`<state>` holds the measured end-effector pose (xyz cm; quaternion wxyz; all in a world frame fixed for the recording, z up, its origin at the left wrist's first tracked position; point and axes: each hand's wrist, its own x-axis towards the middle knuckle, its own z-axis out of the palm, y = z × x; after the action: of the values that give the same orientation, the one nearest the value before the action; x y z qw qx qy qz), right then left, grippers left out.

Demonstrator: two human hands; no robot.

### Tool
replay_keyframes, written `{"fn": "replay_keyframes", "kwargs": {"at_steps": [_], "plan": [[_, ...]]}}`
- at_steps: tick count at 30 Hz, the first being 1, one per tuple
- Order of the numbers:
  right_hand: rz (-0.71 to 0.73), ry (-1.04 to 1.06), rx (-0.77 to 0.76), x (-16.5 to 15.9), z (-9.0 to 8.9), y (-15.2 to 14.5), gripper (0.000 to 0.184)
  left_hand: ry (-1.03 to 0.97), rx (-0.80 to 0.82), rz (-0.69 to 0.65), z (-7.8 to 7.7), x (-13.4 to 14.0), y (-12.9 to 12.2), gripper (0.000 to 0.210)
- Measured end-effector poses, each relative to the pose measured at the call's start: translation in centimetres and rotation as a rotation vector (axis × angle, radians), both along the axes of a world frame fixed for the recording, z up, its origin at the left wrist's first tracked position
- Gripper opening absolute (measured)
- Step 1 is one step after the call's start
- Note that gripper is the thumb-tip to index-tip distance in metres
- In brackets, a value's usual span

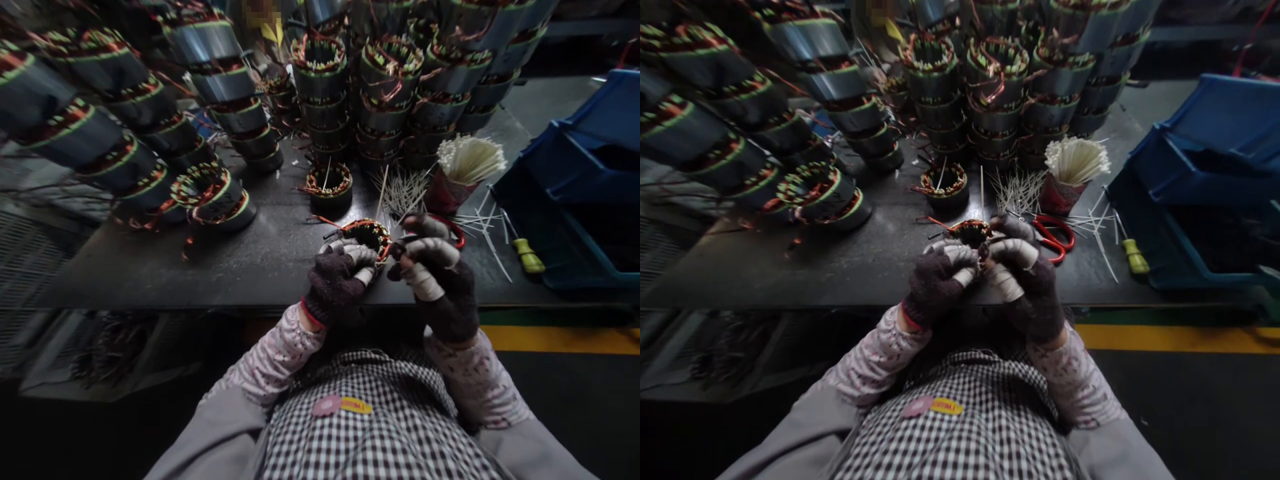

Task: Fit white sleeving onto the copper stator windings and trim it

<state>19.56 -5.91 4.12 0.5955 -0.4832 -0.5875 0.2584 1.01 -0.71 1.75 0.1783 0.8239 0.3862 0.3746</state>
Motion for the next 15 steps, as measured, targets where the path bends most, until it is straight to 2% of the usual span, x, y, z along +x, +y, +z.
{"fn": "replay_keyframes", "kwargs": {"at_steps": [2,5,7,9,11,13,15], "plan": [[0.033,0.152,-0.141,0.3,-0.4,-0.7,0.016,0.025,0.061,-0.01,0.0,-0.3,0.0,0.017],[0.159,0.175,-0.387,0.5,-0.7,-1.6,0.022,0.04,0.16,-0.033,-0.3,-0.7,0.1,0.015],[0.189,0.219,-0.445,0.0,0.1,-1.5,0.022,0.048,0.195,-0.066,-0.4,-0.8,0.1,0.011],[0.125,0.316,-0.382,-1.4,1.1,-0.2,0.021,0.048,0.21,-0.112,-0.4,-0.7,-0.1,0.013],[-0.008,0.352,-0.263,-3.2,1.8,2.1,0.021,0.045,0.203,-0.142,-0.4,-0.7,-0.4,0.015],[-0.123,0.22,-0.15,-4.1,1.8,4.3,0.026,0.066,0.165,-0.104,-0.2,-0.8,-0.6,0.019],[-0.134,0.031,-0.077,-3.2,1.4,5.4,0.033,0.09,0.102,-0.031,0.0,-0.9,-0.8,0.029]]}}
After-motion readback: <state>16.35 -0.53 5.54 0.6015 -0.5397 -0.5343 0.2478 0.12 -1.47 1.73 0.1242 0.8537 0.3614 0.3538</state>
